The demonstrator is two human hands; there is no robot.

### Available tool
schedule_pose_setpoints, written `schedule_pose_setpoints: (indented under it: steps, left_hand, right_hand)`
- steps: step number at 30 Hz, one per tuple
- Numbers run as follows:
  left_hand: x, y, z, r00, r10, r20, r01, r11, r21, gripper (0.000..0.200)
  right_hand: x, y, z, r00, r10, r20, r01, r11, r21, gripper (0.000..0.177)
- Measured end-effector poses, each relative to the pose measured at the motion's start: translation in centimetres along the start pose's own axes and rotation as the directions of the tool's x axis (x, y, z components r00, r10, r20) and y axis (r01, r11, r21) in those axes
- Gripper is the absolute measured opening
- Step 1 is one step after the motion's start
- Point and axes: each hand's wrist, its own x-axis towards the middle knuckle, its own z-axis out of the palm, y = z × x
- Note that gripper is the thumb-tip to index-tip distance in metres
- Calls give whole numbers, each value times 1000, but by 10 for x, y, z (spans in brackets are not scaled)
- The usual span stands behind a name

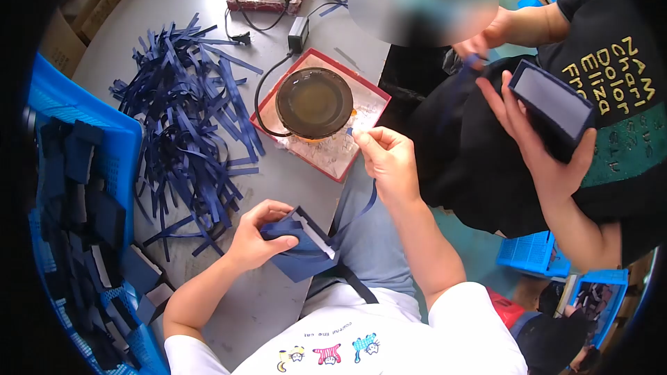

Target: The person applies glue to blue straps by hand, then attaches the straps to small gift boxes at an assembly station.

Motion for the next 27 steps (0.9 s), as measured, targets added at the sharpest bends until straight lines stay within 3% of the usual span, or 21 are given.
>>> schedule_pose_setpoints:
  steps: [22, 27]
  left_hand:
    - [29, -5, 8, 996, 39, 86, -46, 995, 83, 45]
    - [28, -7, 6, 996, 10, 85, -13, 1000, 28, 45]
  right_hand:
    - [33, 13, 1, 999, 25, -21, -27, 996, -90, 11]
    - [22, 8, -12, 998, 67, -16, -68, 996, -55, 11]
